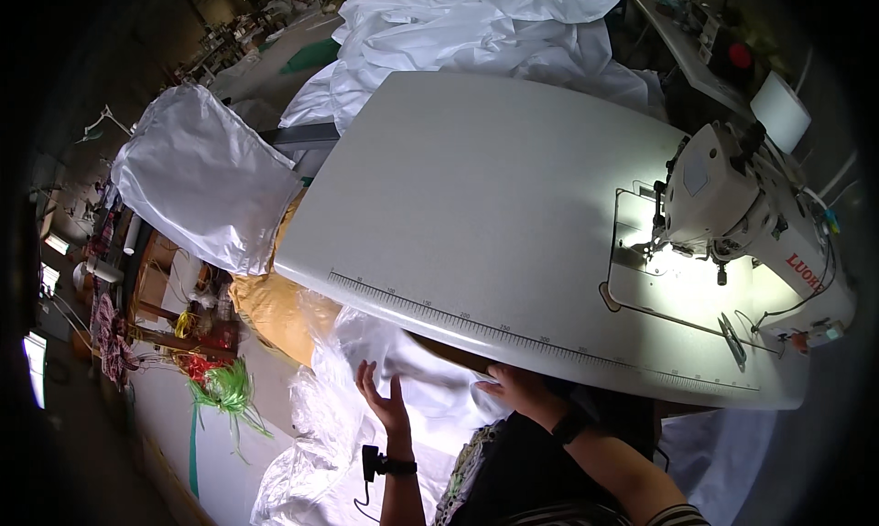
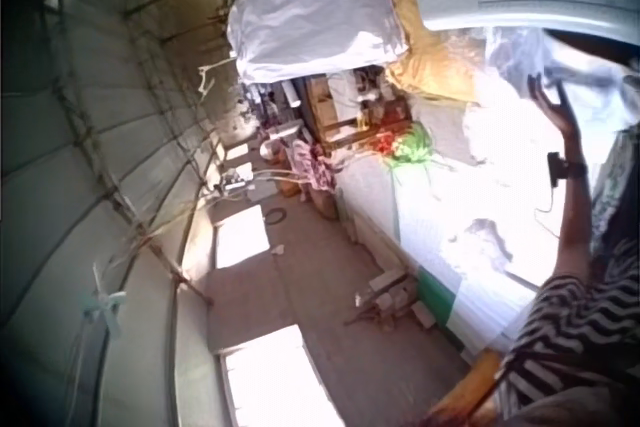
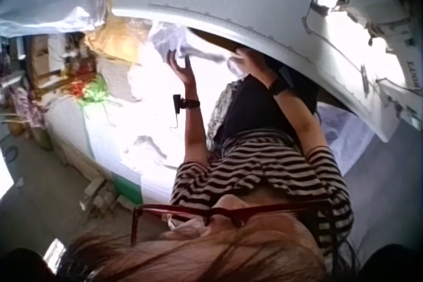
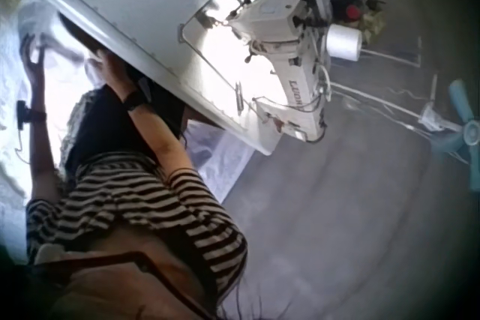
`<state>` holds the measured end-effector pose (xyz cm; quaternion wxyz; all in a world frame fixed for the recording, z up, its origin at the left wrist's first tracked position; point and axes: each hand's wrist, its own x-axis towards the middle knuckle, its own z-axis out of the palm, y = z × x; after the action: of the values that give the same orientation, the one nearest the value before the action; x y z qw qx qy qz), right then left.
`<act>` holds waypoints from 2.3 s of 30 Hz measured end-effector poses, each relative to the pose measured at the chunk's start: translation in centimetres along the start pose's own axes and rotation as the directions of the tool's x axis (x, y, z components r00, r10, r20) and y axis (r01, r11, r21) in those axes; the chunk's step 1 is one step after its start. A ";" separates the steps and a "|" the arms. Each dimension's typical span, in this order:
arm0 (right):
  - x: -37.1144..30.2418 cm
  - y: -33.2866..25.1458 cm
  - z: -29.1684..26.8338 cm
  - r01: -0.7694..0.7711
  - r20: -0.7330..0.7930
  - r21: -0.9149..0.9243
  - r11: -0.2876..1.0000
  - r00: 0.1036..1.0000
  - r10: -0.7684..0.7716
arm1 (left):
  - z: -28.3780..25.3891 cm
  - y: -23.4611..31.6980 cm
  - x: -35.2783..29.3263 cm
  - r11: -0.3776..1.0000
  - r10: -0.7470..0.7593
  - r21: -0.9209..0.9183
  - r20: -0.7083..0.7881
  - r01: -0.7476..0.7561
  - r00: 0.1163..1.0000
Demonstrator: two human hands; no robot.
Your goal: Sewing together large pieces of white plastic sheeting using an industrial sewing machine.
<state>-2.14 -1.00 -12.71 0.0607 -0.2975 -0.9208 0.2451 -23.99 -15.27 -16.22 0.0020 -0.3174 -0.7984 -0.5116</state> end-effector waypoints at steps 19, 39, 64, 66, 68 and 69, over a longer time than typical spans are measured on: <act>-0.1 1.1 -4.4 0.007 -0.498 0.068 0.998 0.867 0.028 | -0.5 0.2 -6.3 0.520 -0.327 -0.542 0.588 0.660 0.740; -9.1 -0.8 -0.9 -0.171 0.150 0.985 -0.021 0.785 0.601 | -8.6 1.5 18.3 0.678 -0.332 -0.712 -0.076 0.182 0.940; -47.6 -3.2 -3.5 -0.677 0.286 0.700 -0.227 -0.025 0.958 | 19.4 40.6 43.7 0.621 0.431 -0.751 0.568 0.226 0.701; -44.4 -5.2 -7.4 -0.960 -0.093 0.270 0.068 0.044 0.995 | 20.6 39.2 38.5 0.841 0.532 -0.365 0.689 -0.398 0.492; -39.4 -6.1 -12.8 -0.957 -0.438 -0.027 0.288 0.270 0.858 | 19.1 35.4 33.2 0.646 0.565 -0.008 0.677 -0.763 0.472; -36.3 -6.0 -16.1 -0.923 -0.516 -0.036 0.384 0.346 0.783 | 17.9 33.1 30.2 0.574 0.559 0.159 0.640 -0.803 0.526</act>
<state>28.53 -19.46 5.49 0.0667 -0.7897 -0.6096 0.0155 -25.48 23.72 12.16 0.0621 -0.7290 -0.6613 -0.1658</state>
